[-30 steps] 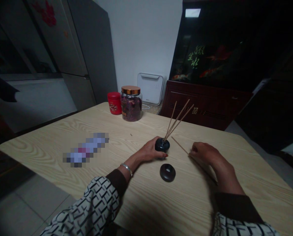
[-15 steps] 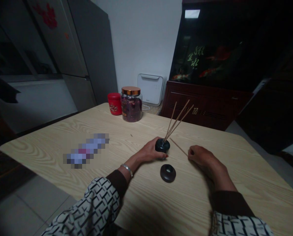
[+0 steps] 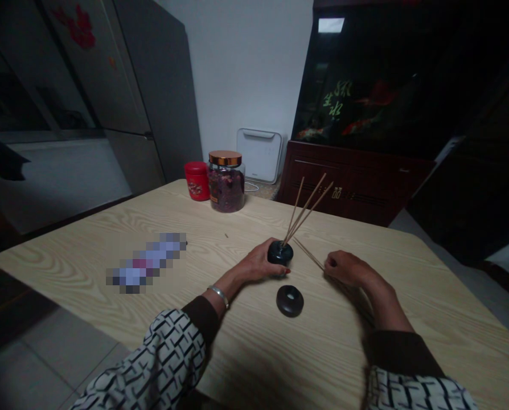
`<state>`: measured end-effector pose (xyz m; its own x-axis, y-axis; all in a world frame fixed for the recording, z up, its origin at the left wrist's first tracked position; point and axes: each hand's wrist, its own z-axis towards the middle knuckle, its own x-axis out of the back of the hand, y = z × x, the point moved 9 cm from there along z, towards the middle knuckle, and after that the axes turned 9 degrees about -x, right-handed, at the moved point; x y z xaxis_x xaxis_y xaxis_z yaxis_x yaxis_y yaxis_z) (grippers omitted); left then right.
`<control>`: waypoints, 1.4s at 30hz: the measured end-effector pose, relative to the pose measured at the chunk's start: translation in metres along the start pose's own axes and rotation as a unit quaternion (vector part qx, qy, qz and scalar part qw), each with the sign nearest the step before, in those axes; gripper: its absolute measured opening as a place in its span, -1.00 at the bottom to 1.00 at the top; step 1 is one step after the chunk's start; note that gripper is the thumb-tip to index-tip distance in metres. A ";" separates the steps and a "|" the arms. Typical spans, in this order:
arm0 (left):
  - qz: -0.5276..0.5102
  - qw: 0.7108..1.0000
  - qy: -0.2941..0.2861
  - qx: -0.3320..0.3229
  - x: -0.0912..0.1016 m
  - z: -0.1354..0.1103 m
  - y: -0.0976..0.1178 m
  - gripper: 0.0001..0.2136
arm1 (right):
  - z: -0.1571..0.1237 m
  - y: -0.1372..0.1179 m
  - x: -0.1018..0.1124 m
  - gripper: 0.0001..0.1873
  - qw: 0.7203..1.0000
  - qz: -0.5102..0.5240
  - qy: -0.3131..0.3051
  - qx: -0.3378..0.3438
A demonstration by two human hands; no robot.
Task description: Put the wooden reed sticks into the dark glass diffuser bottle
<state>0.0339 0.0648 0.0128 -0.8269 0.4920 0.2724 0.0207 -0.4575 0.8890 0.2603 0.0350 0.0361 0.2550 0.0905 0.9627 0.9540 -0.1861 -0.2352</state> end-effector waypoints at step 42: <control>-0.005 1.000 0.000 -0.004 -0.001 0.001 0.000 -0.36 | -0.023 -0.069 0.049 -0.74 0.950 0.278 0.103 0.103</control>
<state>0.0350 0.0656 0.0127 -0.8265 0.4974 0.2635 0.0074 -0.4585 0.8887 0.2034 0.0299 0.1022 0.7114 -0.1635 0.6835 0.6978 0.0482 -0.7147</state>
